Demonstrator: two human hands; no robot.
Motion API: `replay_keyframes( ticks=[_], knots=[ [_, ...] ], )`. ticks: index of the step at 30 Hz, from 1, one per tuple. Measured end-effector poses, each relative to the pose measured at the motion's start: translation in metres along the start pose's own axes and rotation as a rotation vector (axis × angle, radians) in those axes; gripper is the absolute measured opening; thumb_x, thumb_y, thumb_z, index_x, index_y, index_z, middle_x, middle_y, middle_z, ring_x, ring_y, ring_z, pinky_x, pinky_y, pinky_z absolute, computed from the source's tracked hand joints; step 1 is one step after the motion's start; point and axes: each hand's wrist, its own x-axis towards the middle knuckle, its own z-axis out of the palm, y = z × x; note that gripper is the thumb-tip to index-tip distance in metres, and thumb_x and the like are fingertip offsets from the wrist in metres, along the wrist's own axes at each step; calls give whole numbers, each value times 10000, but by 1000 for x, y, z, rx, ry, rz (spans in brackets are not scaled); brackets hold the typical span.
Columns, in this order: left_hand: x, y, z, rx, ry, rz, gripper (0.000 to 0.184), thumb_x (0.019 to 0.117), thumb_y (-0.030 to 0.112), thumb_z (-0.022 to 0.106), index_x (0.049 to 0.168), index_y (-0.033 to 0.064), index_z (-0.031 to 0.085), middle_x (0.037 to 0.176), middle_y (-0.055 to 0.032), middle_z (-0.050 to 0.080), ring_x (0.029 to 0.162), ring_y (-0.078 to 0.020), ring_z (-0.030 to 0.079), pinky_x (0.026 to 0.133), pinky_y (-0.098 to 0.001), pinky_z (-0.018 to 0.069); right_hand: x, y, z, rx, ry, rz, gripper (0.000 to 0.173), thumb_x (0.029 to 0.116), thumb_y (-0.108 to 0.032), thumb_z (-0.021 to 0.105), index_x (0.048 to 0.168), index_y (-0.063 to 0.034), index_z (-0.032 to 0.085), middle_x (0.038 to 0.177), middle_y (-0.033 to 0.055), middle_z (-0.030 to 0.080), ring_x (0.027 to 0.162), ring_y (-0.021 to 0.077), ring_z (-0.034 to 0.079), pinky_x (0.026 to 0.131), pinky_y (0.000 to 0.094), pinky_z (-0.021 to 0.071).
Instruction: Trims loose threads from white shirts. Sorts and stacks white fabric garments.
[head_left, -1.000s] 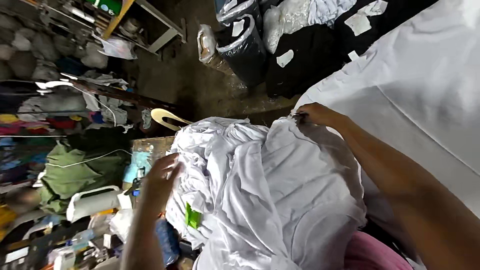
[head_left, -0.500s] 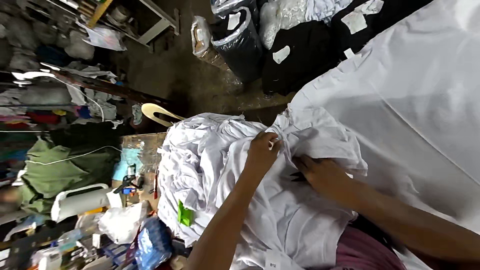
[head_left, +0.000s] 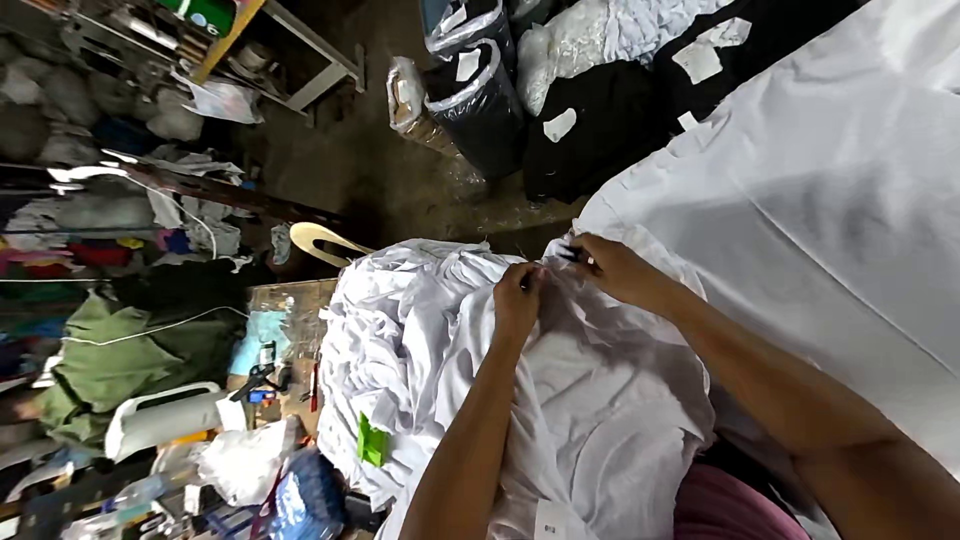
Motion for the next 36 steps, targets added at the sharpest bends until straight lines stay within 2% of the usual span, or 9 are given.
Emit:
replay_keyframes(
  ticks=[4, 10, 14, 18, 22, 25, 31, 34, 36],
  knots=[
    [-11, -8, -10, -168, 23, 20, 122, 990, 60, 622, 1037, -24, 696, 918, -60, 651, 751, -54, 605, 714, -219, 528, -8, 8, 9, -8, -52, 3, 253, 1028, -152, 617, 1183, 43, 659, 1113, 220, 683, 1000, 361, 686, 912, 547, 544],
    [-14, 1, -4, -147, 28, 68, 100, 955, 60, 679, 992, -26, 714, 898, -65, 664, 750, -52, 625, 721, -209, 544, -3, -4, 16, -131, -87, -64, 242, 1023, -155, 623, 1169, 33, 669, 1056, 210, 673, 962, 367, 686, 857, 545, 555],
    [-17, 1, -6, -107, 11, 67, 89, 951, 58, 679, 985, -13, 722, 884, -55, 660, 744, -41, 619, 715, -194, 536, 3, 3, 23, -255, 4, -54, 189, 964, -32, 654, 1134, 43, 686, 1033, 240, 687, 918, 428, 695, 783, 595, 560],
    [-19, 7, -23, 164, -211, -113, 189, 988, 102, 631, 1059, -41, 730, 1035, -166, 714, 946, -203, 683, 903, -359, 541, -6, -2, 10, -78, 67, 10, 297, 1034, -167, 611, 1221, 61, 642, 1116, 235, 677, 934, 386, 693, 839, 565, 558],
    [-15, 14, -25, 237, -397, -162, 254, 1019, 170, 599, 1091, -41, 721, 1074, -188, 710, 1022, -259, 671, 960, -425, 508, -20, 3, 4, 75, -107, 59, 505, 892, -259, 803, 1274, 5, 604, 1178, 197, 650, 1012, 343, 662, 881, 563, 536],
    [-15, 16, -19, 170, -268, -131, 260, 1023, 193, 614, 1002, -44, 719, 928, -160, 703, 872, -228, 661, 856, -419, 524, -22, 19, 7, 222, -94, 177, 183, 943, -68, 699, 1085, 45, 678, 935, 177, 683, 848, 265, 650, 807, 477, 536],
    [-9, 14, 9, 144, -9, 95, 334, 920, 203, 755, 1111, -54, 661, 1018, -193, 677, 852, -286, 669, 767, -446, 563, -26, 33, 17, 611, 84, 390, 107, 1007, -80, 606, 1065, -8, 659, 832, 47, 610, 699, 87, 549, 666, 287, 488],
    [1, 18, 18, 242, -136, 87, 426, 936, 222, 736, 1275, -10, 625, 1196, -230, 638, 1002, -354, 664, 853, -527, 556, -23, 39, 12, 452, 154, 327, 135, 1020, -90, 584, 1085, 10, 648, 827, 101, 605, 679, 152, 541, 638, 352, 478],
    [3, 17, 21, 279, -130, 97, 249, 980, 146, 667, 1181, 5, 706, 1171, -220, 652, 1007, -356, 674, 871, -537, 558, -21, 41, 9, 274, 209, 263, 135, 1007, -63, 602, 1087, 39, 640, 858, 184, 632, 713, 266, 591, 664, 471, 504]
  ],
)
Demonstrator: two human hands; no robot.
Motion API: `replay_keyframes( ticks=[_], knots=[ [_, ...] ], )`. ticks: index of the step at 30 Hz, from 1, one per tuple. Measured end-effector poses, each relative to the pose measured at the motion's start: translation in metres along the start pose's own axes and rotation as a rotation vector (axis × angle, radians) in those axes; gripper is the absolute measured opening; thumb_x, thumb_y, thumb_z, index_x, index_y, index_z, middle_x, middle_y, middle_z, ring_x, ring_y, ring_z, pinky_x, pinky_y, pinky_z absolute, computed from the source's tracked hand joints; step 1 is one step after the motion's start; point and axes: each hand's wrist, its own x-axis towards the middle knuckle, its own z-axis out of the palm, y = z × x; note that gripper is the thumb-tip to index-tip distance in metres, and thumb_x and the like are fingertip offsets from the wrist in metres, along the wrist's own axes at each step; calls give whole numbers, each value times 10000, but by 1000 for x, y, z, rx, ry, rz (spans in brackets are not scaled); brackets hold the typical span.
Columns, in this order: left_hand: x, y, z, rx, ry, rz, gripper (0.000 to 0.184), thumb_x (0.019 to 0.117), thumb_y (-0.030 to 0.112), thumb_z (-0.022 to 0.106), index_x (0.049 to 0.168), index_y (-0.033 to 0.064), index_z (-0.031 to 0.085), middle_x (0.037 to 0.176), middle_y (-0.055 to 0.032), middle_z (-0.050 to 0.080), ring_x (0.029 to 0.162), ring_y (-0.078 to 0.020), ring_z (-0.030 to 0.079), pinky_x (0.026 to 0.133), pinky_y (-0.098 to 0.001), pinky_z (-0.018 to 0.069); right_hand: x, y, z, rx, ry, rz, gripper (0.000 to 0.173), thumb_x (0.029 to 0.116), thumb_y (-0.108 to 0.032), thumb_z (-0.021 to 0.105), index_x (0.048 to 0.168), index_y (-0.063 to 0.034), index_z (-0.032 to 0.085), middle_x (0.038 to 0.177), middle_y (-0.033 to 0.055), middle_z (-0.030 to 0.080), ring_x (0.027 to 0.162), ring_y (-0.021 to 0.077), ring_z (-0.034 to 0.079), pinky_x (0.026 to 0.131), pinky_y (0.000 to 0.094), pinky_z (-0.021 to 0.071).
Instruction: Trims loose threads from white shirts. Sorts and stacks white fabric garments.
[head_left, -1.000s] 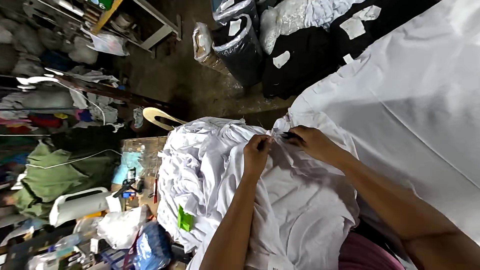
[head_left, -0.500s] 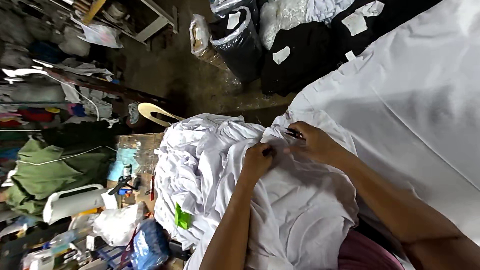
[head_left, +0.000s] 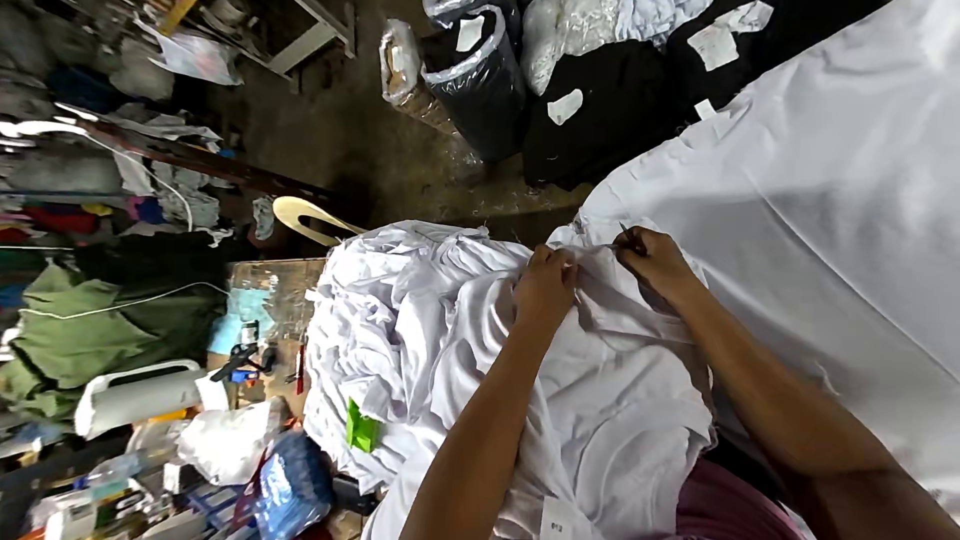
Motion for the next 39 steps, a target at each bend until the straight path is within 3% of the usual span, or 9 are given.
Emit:
replay_keyframes(
  ticks=[2, 8, 16, 20, 25, 31, 35, 37, 39],
  knots=[
    [-4, -3, -3, -33, 120, 38, 157, 988, 91, 643, 1036, -21, 742, 1036, -195, 690, 883, -314, 690, 806, -488, 572, 0, -5, -3, -120, 42, -79, 162, 987, -41, 640, 1109, 63, 620, 907, 236, 633, 769, 349, 622, 703, 542, 519],
    [-24, -15, -26, -74, 250, -12, 166, 998, 87, 618, 1007, -45, 718, 874, -158, 710, 698, -230, 684, 679, -405, 589, -14, -44, -15, -398, 48, -288, 337, 1033, -191, 614, 1246, 68, 579, 1112, 244, 647, 901, 384, 686, 782, 569, 570],
    [-17, -1, -18, -127, 227, 127, 123, 938, 66, 671, 954, -50, 708, 819, -145, 688, 674, -209, 661, 648, -374, 574, -11, -56, -6, -457, -9, -323, 259, 977, -161, 697, 1142, 39, 682, 994, 215, 686, 825, 378, 697, 720, 573, 571],
    [1, 1, -9, -40, 72, 82, 250, 966, 105, 676, 1175, -33, 697, 1091, -214, 679, 940, -332, 687, 853, -491, 567, -9, -50, -1, -368, -33, -270, 256, 969, -134, 704, 1159, 36, 678, 1025, 208, 696, 853, 358, 699, 775, 564, 573],
    [-18, -2, -19, -357, 134, 19, 133, 989, 95, 655, 1027, -21, 710, 925, -103, 664, 762, -119, 631, 723, -280, 551, -17, -46, 0, -456, -96, -285, 241, 918, -124, 760, 1106, 15, 702, 988, 204, 667, 833, 374, 686, 717, 566, 567],
    [-24, 3, -13, -381, 268, 107, 84, 939, 27, 688, 979, -35, 728, 895, -95, 650, 745, -72, 625, 702, -202, 543, -16, -50, 19, -487, -128, -415, 177, 964, -120, 688, 1083, 5, 731, 952, 191, 681, 862, 369, 696, 741, 540, 573],
    [-67, 6, -32, -177, 81, 251, 207, 919, 171, 720, 995, -16, 766, 1073, -170, 711, 1022, -258, 684, 926, -398, 559, -3, -36, 10, -353, -31, -448, 231, 959, -163, 709, 1125, -2, 716, 1014, 196, 679, 841, 340, 698, 728, 527, 589],
    [-119, 5, -56, 40, -245, 240, 548, 847, 474, 772, 1228, 82, 735, 1356, -191, 630, 1287, -392, 570, 1050, -577, 471, -2, -30, -12, -368, -165, -235, 646, 874, -374, 815, 1380, -43, 589, 1262, 240, 614, 999, 394, 677, 832, 592, 567],
    [-169, -3, -75, 168, -438, 206, 708, 776, 533, 812, 1333, 116, 683, 1452, -201, 566, 1337, -442, 526, 1042, -647, 448, -6, -26, -33, -461, -387, -16, 862, 796, -499, 853, 1457, -68, 506, 1207, 267, 652, 1048, 448, 657, 895, 662, 511]
  ],
)
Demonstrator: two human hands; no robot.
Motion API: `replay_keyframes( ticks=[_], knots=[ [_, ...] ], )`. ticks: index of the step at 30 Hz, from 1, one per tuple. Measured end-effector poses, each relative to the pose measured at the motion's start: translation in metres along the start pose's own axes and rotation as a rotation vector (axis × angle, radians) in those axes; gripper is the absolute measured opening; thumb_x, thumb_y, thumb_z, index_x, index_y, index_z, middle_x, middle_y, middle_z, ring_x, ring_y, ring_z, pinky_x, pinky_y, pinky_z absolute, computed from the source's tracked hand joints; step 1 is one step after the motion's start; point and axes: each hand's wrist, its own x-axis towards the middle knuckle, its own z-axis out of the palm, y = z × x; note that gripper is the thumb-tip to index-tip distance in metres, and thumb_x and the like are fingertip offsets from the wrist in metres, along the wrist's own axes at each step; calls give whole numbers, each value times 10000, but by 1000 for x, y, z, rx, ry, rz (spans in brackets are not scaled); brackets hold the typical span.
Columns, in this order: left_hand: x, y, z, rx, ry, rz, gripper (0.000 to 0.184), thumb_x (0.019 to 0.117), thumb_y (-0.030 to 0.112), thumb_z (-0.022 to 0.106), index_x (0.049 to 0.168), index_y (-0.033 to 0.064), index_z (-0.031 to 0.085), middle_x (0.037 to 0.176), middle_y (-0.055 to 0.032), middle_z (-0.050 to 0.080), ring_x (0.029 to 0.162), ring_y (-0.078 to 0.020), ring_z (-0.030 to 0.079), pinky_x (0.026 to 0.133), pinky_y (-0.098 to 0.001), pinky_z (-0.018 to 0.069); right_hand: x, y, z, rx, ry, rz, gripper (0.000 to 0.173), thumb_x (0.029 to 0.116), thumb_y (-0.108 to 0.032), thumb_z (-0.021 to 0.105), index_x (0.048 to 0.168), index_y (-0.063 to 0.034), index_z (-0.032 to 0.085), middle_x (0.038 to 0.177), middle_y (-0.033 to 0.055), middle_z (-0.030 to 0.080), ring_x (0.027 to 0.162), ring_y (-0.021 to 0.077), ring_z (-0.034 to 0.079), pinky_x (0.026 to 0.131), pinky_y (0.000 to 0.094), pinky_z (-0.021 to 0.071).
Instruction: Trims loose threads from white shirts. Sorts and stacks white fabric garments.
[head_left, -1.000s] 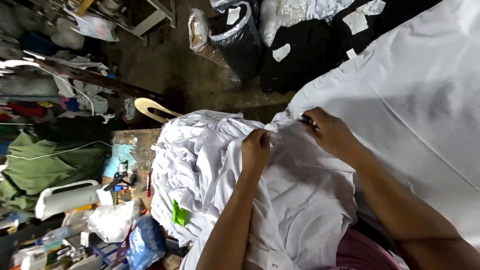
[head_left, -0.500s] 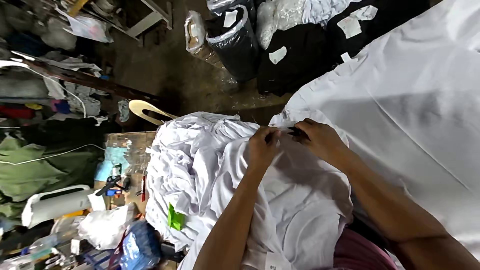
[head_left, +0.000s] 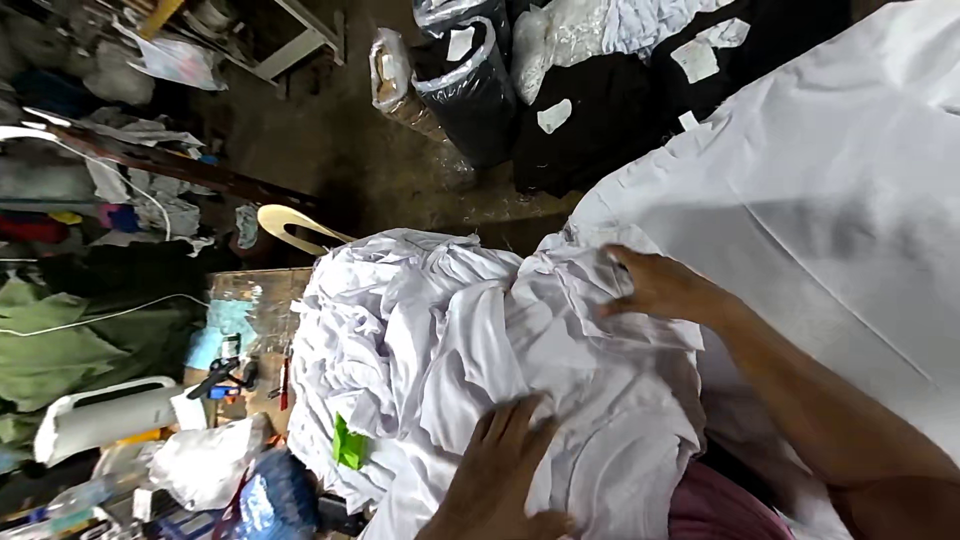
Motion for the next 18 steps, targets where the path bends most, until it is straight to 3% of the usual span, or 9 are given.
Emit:
replay_keyframes(
  ticks=[2, 4, 6, 8, 10, 13, 14, 16, 18],
  knots=[
    [-37, -5, 0, -97, -2, -63, 513, 794, 307, 826, 1242, 77, 730, 1391, -227, 597, 1251, -468, 567, 964, -651, 472, -9, 0, -7, -23, -239, -32, 574, 886, -385, 799, 1244, 25, 617, 987, 242, 679, 918, 398, 655, 841, 618, 503],
    [-60, -12, 0, -266, 23, -128, 383, 814, 86, 770, 1184, -2, 723, 1319, -267, 594, 1138, -427, 602, 929, -555, 513, -13, -13, -6, -23, -353, -200, 245, 979, -181, 669, 1000, 64, 667, 842, 188, 634, 793, 305, 601, 741, 506, 471],
    [-69, -11, -1, -314, 89, -182, 322, 791, -66, 681, 1111, -56, 711, 1093, -257, 638, 886, -322, 656, 748, -420, 571, -8, -27, -2, -20, -337, -352, 188, 976, -115, 622, 995, 55, 699, 920, 203, 634, 850, 320, 610, 771, 501, 484],
    [-74, -13, -8, -293, 131, -217, 256, 790, -124, 611, 1005, -63, 735, 906, -215, 668, 754, -295, 655, 673, -424, 558, -1, -34, -1, -2, -290, -412, 303, 981, -256, 670, 1084, 28, 683, 1047, 199, 612, 925, 308, 604, 815, 480, 494],
    [-85, -47, -26, -111, 237, -235, 186, 810, -116, 612, 909, -44, 752, 897, -202, 705, 802, -321, 699, 737, -476, 587, -3, -38, -2, -73, -264, -318, 640, 879, -474, 778, 1263, 5, 596, 1246, 229, 579, 1013, 355, 628, 856, 544, 513],
    [-122, -171, -90, 311, 373, -529, 127, 891, -142, 608, 992, -165, 681, 1086, -385, 645, 1075, -554, 628, 937, -686, 477, -15, -37, 5, -269, -288, -73, 919, 819, -453, 846, 1493, -7, 407, 1518, 308, 378, 1068, 489, 632, 872, 644, 509],
    [-141, -213, -116, 409, 378, -748, 211, 943, -101, 594, 1134, -177, 638, 1223, -414, 586, 1199, -576, 556, 1010, -701, 425, -17, -33, 8, -284, -276, -20, 871, 856, -410, 824, 1494, 2, 398, 1513, 324, 375, 1080, 511, 624, 883, 658, 502],
    [-166, -264, -160, 499, 421, -1035, 386, 993, 47, 589, 1349, -99, 564, 1401, -387, 502, 1331, -571, 462, 1065, -735, 369, -17, -20, 7, -273, -212, 39, 605, 972, -299, 701, 1435, 15, 470, 1372, 331, 514, 1131, 523, 602, 928, 674, 472],
    [-150, -251, -176, 392, 581, -887, 435, 1003, 139, 611, 1395, -42, 563, 1418, -358, 512, 1341, -546, 464, 1090, -719, 340, -18, -4, -2, -225, -141, 42, 341, 1021, -175, 585, 1265, 63, 600, 1166, 335, 643, 1119, 525, 616, 932, 691, 451]
  ],
)
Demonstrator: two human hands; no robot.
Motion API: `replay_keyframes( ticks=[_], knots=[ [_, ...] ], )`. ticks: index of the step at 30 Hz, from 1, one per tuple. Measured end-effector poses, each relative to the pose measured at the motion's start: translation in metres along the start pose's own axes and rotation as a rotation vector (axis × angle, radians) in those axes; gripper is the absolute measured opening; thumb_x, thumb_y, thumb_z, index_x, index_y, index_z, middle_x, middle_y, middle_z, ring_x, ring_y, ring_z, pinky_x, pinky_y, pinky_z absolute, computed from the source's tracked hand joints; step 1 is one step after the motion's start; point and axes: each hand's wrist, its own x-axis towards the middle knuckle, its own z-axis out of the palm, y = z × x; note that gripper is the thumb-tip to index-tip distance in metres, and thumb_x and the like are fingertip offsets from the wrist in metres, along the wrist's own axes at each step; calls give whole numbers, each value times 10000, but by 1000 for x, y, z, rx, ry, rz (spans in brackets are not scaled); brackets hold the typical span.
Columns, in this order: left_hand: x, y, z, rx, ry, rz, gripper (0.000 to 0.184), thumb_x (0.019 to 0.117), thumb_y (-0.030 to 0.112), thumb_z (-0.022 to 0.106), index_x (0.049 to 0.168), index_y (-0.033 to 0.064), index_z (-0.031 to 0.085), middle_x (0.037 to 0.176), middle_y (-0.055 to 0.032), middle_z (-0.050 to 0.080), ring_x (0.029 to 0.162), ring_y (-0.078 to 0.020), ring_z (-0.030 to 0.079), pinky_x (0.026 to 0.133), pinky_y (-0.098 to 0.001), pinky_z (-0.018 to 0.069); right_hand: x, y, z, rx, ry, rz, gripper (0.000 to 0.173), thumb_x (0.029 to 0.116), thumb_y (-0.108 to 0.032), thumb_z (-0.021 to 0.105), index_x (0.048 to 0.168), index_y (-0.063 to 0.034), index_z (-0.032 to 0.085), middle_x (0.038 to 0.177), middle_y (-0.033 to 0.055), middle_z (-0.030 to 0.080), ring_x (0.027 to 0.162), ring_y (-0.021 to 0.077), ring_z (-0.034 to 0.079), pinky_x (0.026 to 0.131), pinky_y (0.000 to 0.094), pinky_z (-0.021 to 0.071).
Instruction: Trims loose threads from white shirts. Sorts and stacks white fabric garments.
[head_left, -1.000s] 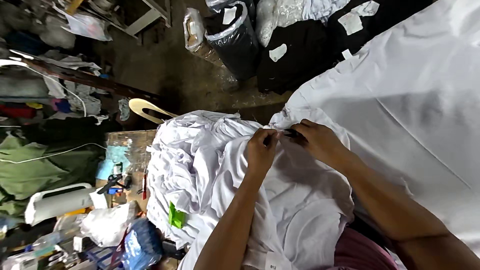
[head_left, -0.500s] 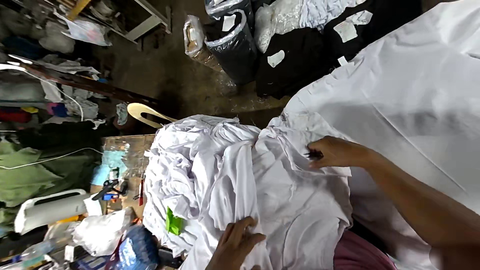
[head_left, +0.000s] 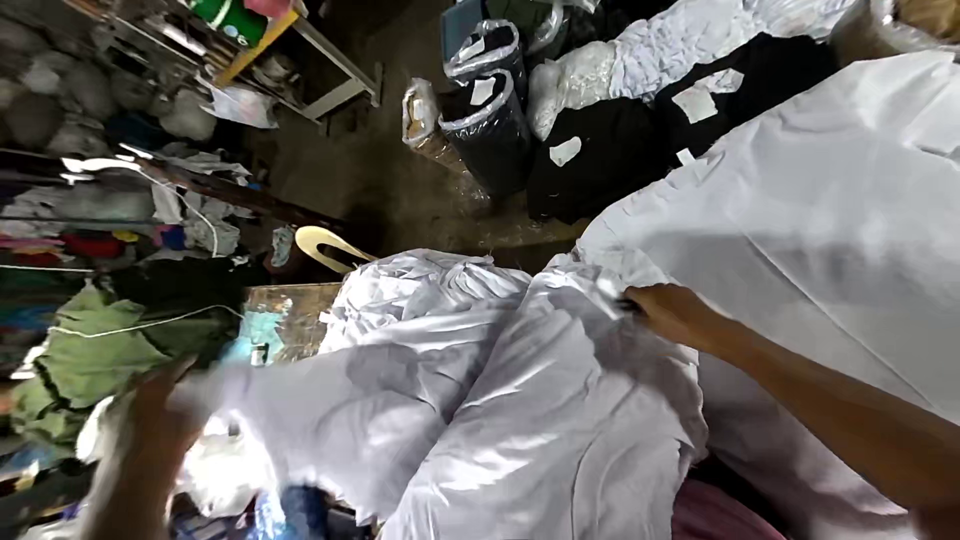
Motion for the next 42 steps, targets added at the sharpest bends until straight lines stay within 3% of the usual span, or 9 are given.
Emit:
replay_keyframes(
  ticks=[5, 8, 15, 21, 26, 30, 34, 37, 42],
  knots=[
    [-109, 237, 1, -746, -511, 459, 452, 1012, 174, 573, 1386, -78, 545, 1288, -188, 663, 1121, -245, 688, 953, -408, 570, -7, -33, -20, 589, -74, -324, 269, 1003, -201, 639, 1148, 24, 654, 911, 83, 665, 796, 118, 624, 775, 335, 541],
    [-177, 317, 26, -1294, -878, 221, 447, 952, 196, 658, 1323, -16, 527, 1191, -14, 676, 1089, -73, 660, 962, -289, 556, -2, -98, 0, 1029, -313, -421, 147, 1010, -131, 589, 1140, -66, 568, 764, -51, 600, 564, -13, 522, 509, 169, 456],
    [-114, 247, 43, -1222, -485, -417, 116, 1015, -9, 492, 940, 65, 539, 588, 57, 579, 440, -4, 500, 434, -161, 441, 28, -99, -6, 907, -199, -538, 260, 1050, -106, 545, 1266, 17, 623, 1135, 61, 687, 714, 8, 628, 639, 192, 548],
    [8, 33, 37, -413, 59, -379, 385, 1011, 92, 543, 1323, -132, 562, 1333, -378, 557, 1233, -477, 567, 1040, -643, 415, 119, 18, -15, 636, 341, -84, 269, 1057, -133, 546, 1255, 20, 644, 1197, 220, 672, 845, 310, 695, 795, 506, 577],
    [-5, 153, 23, -381, -263, 138, 450, 1054, 211, 569, 1433, -28, 528, 1467, -277, 515, 1372, -422, 492, 1134, -584, 385, 147, 121, 38, 579, 258, 304, 537, 985, -398, 682, 1191, 96, 643, 1148, 321, 656, 1081, 455, 641, 965, 643, 481],
    [-67, 264, 37, -364, -449, 646, 446, 1000, 261, 645, 1379, 28, 619, 1534, -197, 483, 1436, -357, 444, 1176, -522, 368, 127, 111, 23, 527, 242, 97, 274, 999, -150, 648, 1074, 112, 686, 1032, 305, 677, 999, 436, 652, 929, 630, 483],
    [-83, 308, 55, -679, -488, 702, 356, 1019, 213, 600, 1271, -30, 666, 1348, -201, 632, 1241, -273, 627, 1056, -401, 505, 82, 67, -13, 632, 386, 8, 189, 1030, -103, 590, 1093, 65, 651, 902, 154, 641, 776, 199, 580, 735, 400, 495],
    [-100, 339, 76, -755, -435, 633, 347, 1014, 164, 607, 1277, -57, 652, 1324, -219, 644, 1225, -278, 641, 1049, -387, 519, 85, 95, -4, 586, 489, 164, 355, 1032, -187, 612, 1199, 127, 603, 1094, 320, 652, 992, 436, 652, 903, 609, 499],
    [-166, 374, 107, -207, -568, 1104, 603, 1041, 497, 489, 1547, 169, 469, 1678, -106, 293, 1570, -301, 207, 1241, -639, 83, 108, 135, 33, 715, 249, 412, 508, 1038, -393, 598, 1198, 88, 617, 1020, 261, 624, 814, 322, 579, 754, 522, 489]
  ],
)
